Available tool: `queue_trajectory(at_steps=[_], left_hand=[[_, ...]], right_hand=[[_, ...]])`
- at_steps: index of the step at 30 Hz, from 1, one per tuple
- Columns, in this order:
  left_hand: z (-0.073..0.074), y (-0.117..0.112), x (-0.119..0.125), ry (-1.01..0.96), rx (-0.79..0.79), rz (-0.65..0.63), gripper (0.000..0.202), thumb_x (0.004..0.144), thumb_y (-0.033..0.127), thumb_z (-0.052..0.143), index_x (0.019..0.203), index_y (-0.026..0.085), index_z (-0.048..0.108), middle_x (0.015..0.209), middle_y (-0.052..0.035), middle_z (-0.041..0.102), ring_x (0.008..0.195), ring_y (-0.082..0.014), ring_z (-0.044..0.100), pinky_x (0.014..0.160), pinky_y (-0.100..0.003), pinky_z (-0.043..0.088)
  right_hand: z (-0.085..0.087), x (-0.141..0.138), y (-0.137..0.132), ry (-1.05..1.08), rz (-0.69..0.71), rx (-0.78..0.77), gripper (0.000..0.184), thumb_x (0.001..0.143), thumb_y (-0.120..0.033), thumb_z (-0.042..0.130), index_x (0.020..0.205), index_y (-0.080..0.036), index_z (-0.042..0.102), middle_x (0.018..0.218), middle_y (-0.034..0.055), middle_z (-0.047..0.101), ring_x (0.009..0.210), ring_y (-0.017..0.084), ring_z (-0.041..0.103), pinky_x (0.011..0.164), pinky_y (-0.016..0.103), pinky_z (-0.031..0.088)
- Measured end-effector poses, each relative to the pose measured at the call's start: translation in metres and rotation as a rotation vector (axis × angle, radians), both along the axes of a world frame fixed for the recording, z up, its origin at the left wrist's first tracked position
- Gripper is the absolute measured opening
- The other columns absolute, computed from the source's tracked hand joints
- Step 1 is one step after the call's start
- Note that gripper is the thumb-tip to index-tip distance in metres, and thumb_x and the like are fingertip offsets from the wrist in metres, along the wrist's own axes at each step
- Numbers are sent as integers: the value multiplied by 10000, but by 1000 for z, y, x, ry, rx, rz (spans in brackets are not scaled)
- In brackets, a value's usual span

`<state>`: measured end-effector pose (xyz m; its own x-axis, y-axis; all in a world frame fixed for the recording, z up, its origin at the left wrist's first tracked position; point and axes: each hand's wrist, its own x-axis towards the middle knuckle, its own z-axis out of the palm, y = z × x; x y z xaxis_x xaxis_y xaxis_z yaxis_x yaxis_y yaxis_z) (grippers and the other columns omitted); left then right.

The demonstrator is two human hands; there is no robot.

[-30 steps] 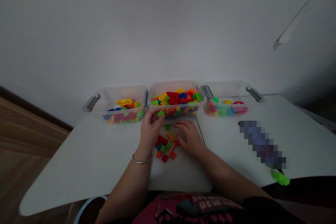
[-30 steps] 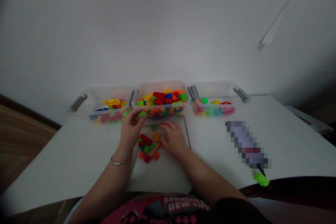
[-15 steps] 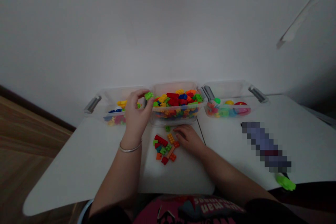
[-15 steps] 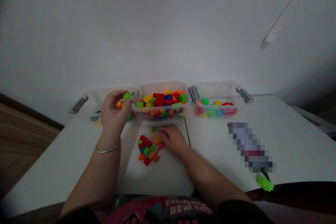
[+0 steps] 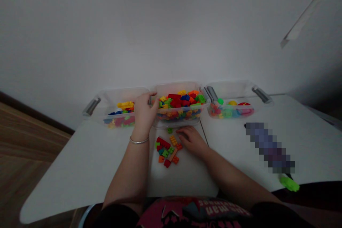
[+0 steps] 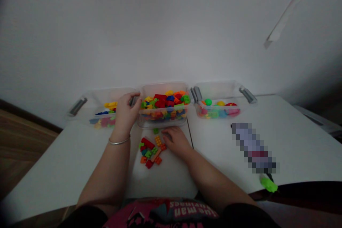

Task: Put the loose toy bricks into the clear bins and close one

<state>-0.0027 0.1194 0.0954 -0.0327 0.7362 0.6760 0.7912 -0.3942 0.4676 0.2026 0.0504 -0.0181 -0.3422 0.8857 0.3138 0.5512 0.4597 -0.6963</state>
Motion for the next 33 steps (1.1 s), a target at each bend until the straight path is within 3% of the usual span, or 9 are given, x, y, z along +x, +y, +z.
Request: queue_trajectory(at_steps=[4,7,11,16,20,23,28,33], left_hand=[[2,-16,-1,-28,192,6,194,861,281,544,996,193,652,1005,-57,679,1004,-206,589,930,-369,432],[8,-38,-3,-66,210,-34,156,873,285,537,938,203,654,913,-32,668,913,-184,597,870,-343,457],[8,-61,-8,-103,-2,-204,165,890,294,530,930,198,658,834,-20,665,753,-150,606,698,-279,493],[-24,-67,-5,234,-312,-437,165,887,246,543,954,200,686,931,-55,685,884,-184,638,815,-331,525],[-51,-68,4,465,-383,-410,257,833,178,586,1068,206,684,1137,-89,656,1043,-236,605,925,-402,504],[-61,-70,11,540,-378,-388,360,797,157,618,1150,213,662,1187,-83,645,1084,-253,582,963,-430,484],[-68,-69,18,552,-344,-289,328,802,109,581,1096,195,697,1160,-97,648,1073,-255,571,956,-432,480],[-65,-67,17,559,-347,-188,252,817,144,588,1009,211,738,1019,-88,667,982,-261,577,880,-414,494]], right_hand=[[2,0,0,0,2,0,230,867,-202,533,1036,-176,687,1047,92,702,1034,228,614,970,419,454],[2,0,0,-2,6,-1,230,865,-198,537,1039,-177,686,1050,93,701,1034,230,613,969,422,454],[1,0,-1,1,1,1,229,862,-198,549,1046,-196,686,1057,84,700,1043,233,608,975,428,450],[0,-1,-1,13,-3,6,226,869,-206,548,1047,-193,687,1057,85,699,1036,233,612,967,423,455],[-1,-1,0,12,-1,13,229,860,-189,553,1049,-183,682,1049,86,699,1034,235,607,954,419,462],[-3,-1,0,17,-2,20,231,853,-182,558,1051,-189,676,1061,79,696,1038,231,603,960,419,459],[-5,-1,1,18,-4,28,236,842,-176,567,1050,-198,677,1058,77,696,1039,231,604,966,423,456],[-3,-2,0,25,3,19,237,842,-177,573,1054,-196,677,1058,78,698,1043,227,606,968,420,455]])
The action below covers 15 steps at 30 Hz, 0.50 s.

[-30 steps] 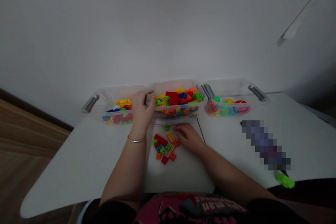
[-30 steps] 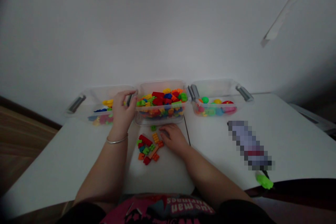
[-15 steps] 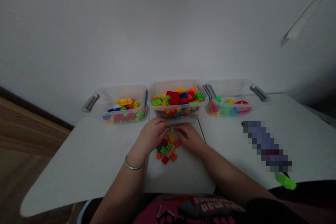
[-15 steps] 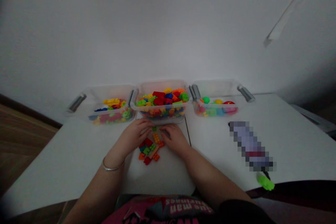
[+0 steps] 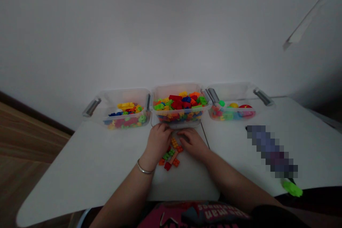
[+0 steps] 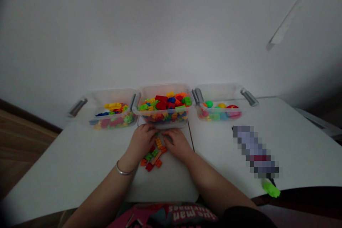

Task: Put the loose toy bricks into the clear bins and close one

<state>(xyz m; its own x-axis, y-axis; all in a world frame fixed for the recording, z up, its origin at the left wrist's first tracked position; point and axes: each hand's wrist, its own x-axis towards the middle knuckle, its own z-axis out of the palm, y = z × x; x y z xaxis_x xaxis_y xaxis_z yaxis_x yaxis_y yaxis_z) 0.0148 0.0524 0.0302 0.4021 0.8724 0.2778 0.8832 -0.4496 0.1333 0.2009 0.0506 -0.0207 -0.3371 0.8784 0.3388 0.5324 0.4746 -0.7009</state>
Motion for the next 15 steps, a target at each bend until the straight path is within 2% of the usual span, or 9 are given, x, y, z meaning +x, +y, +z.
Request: queue_trajectory(at_steps=[4,10,12,15], left_hand=[[2,-1,0,63,8,37,227,806,164,607,983,215,740,947,-92,672,941,-283,579,837,-435,483],[1,-2,0,97,17,-5,184,826,156,578,890,225,737,836,-78,689,869,-281,606,781,-446,480],[3,-2,-2,49,47,-95,191,832,143,567,902,219,727,836,-70,690,839,-249,615,749,-404,496],[6,-3,-6,-130,168,-349,199,860,152,540,943,214,710,870,-61,685,807,-180,624,702,-307,518]], right_hand=[[2,0,0,-5,-2,5,237,848,-181,559,1050,-205,681,1048,77,699,1034,226,608,959,422,459],[2,0,-1,-21,-2,12,238,838,-169,564,1043,-201,680,1041,74,701,1027,232,609,952,418,465],[3,0,-1,-24,-1,14,242,835,-166,568,1048,-192,678,1047,81,701,1028,235,611,952,419,465],[3,0,-1,-22,3,12,233,844,-186,572,1052,-195,677,1056,81,701,1032,234,614,953,419,464]])
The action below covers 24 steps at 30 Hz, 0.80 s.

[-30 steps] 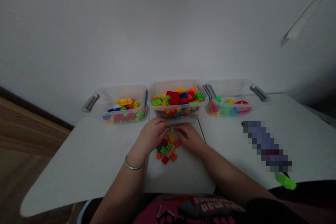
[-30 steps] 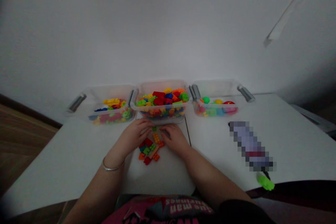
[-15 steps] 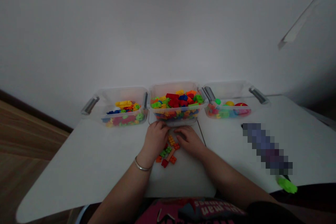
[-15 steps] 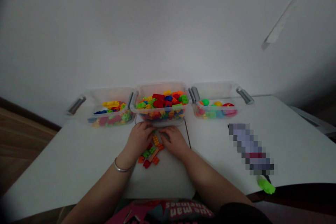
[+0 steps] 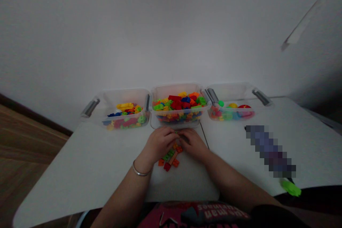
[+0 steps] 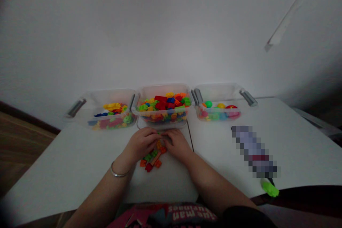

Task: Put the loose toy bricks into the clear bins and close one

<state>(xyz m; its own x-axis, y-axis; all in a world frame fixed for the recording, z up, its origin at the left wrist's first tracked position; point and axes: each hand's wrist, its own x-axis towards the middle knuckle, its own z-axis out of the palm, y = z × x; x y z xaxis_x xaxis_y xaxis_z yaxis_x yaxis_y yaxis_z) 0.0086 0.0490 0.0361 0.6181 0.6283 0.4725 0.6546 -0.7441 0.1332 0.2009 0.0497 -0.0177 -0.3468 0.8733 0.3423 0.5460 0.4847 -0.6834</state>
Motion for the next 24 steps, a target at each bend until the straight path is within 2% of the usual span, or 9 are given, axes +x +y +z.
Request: queue_trajectory(at_steps=[2,3,7,10,13,15,17,21,24], left_hand=[[2,-2,-4,-166,124,-79,199,880,167,529,948,227,705,867,-51,681,799,-148,634,695,-264,530],[3,-4,-6,-251,193,-56,194,882,169,535,948,236,704,864,-47,681,798,-138,640,698,-252,536],[18,-6,-14,-521,382,179,135,852,177,605,914,254,698,866,-29,694,830,-146,660,775,-294,551],[40,1,-17,-697,407,350,79,846,223,633,891,244,694,891,-18,699,895,-168,652,871,-366,527],[62,17,-21,-833,325,445,91,858,271,617,887,228,693,908,-16,696,915,-168,638,894,-369,505],[73,30,-23,-809,251,457,105,847,282,622,882,224,702,905,-12,702,904,-167,636,881,-352,499],[77,45,-24,-738,209,457,113,833,284,629,875,225,716,900,-10,715,901,-173,637,883,-351,487],[70,67,-26,-590,152,444,157,836,280,608,895,216,738,897,-28,740,891,-193,648,880,-367,473],[62,72,-25,-463,126,434,224,871,288,548,939,198,741,922,-52,747,919,-214,645,908,-398,457]], right_hand=[[0,0,0,3,0,-5,227,847,-191,571,1046,-202,680,1059,76,700,1036,230,614,958,418,462],[0,0,0,3,-1,-8,229,844,-185,571,1045,-202,681,1065,76,699,1040,229,612,963,419,459],[1,1,0,-12,1,-25,230,829,-168,578,1031,-196,685,1059,80,699,1048,231,608,975,422,452],[1,2,1,-10,13,-35,213,829,-177,585,1015,-194,687,1049,80,700,1038,228,613,974,413,452],[2,1,1,-10,15,-37,213,828,-168,582,1011,-188,688,1056,84,699,1038,226,614,977,412,449],[2,1,1,-15,13,-35,217,829,-163,575,1013,-188,688,1058,81,699,1043,226,611,982,413,446],[3,1,1,-18,11,-35,216,830,-161,572,1010,-189,688,1051,79,700,1041,225,610,980,413,446],[3,1,1,-14,17,-35,211,822,-160,583,1004,-186,688,1035,78,700,1029,223,612,968,407,450],[3,1,1,-6,18,-26,205,837,-177,575,1008,-193,687,1032,74,698,1025,215,610,961,394,451]])
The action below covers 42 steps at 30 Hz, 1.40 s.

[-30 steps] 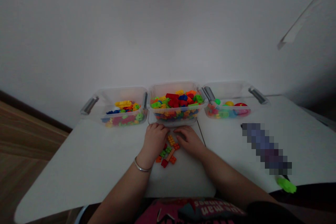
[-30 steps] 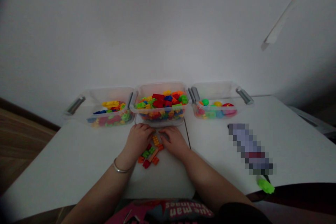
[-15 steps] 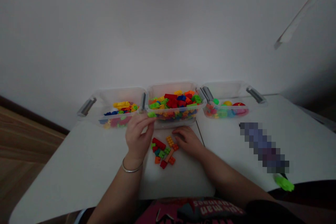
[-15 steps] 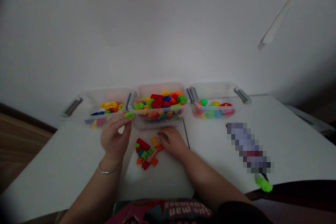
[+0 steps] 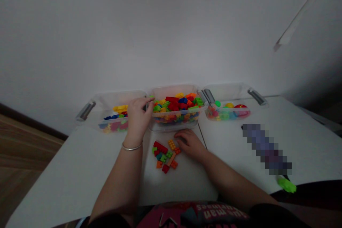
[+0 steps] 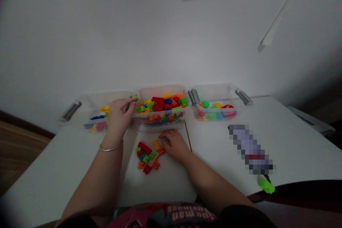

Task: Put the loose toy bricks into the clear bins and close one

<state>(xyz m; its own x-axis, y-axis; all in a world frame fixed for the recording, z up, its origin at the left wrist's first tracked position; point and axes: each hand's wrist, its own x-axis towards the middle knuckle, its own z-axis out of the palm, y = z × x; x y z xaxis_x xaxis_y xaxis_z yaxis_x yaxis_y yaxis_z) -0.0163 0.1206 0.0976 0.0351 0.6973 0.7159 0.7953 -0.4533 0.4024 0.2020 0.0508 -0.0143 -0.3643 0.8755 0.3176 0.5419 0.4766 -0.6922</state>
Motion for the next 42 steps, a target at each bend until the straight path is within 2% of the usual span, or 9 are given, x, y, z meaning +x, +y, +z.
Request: queue_trajectory(at_steps=[8,12,17,21,25,28,32,37,42], left_hand=[[-5,-6,5,202,-83,20,379,969,354,380,970,216,733,1065,-47,725,1054,-219,593,1003,-428,396],[-5,-10,4,155,32,-10,321,957,324,413,1032,215,704,1106,-54,702,1095,-213,573,1015,-423,393],[11,-37,6,143,129,-52,213,917,274,501,989,213,692,963,-58,690,981,-203,599,903,-373,453],[16,-61,15,256,3,-230,195,919,258,507,956,191,687,898,-58,686,883,-189,621,802,-325,485],[-4,-67,26,551,-225,-463,153,892,204,556,941,205,701,898,-44,698,853,-185,629,756,-307,496],[-23,-66,32,685,-370,-484,171,863,158,580,951,223,711,901,-32,709,845,-187,636,752,-306,503],[-37,-65,35,736,-483,-482,199,850,174,589,997,240,705,970,-28,713,906,-212,644,807,-339,515],[-46,-64,34,734,-620,-414,235,882,206,532,1035,221,710,968,-72,706,926,-227,651,836,-360,521],[-53,-58,29,645,-665,-493,284,884,206,496,1083,221,698,1024,-74,707,999,-219,637,926,-366,493]], right_hand=[[-1,0,0,3,5,-3,206,825,-155,579,994,-185,692,1034,80,700,1023,217,609,972,399,437],[-2,1,1,5,5,-10,212,826,-158,579,1005,-178,692,1040,85,699,1031,225,604,969,406,438],[-4,1,1,18,-18,-7,232,829,-155,557,1017,-191,690,1053,82,696,1039,224,602,981,419,435],[-5,0,0,44,-35,-10,241,832,-146,546,1021,-187,691,1053,84,696,1040,221,601,979,411,444],[-7,0,1,77,-42,-16,279,830,-118,511,1034,-199,684,1062,74,696,1038,217,607,971,407,453],[-10,0,3,103,-62,-35,295,824,-99,484,1021,-202,678,1059,70,695,1039,214,606,969,405,455],[-12,1,4,135,-101,-52,292,812,-85,471,1009,-189,660,1036,76,692,1018,214,607,953,402,465],[-12,1,3,135,-94,-46,286,813,-91,474,1008,-192,656,1037,74,688,1022,215,606,957,404,463],[-10,1,3,138,-94,-52,273,813,-97,494,1007,-196,658,1032,71,689,1020,212,605,956,398,463]])
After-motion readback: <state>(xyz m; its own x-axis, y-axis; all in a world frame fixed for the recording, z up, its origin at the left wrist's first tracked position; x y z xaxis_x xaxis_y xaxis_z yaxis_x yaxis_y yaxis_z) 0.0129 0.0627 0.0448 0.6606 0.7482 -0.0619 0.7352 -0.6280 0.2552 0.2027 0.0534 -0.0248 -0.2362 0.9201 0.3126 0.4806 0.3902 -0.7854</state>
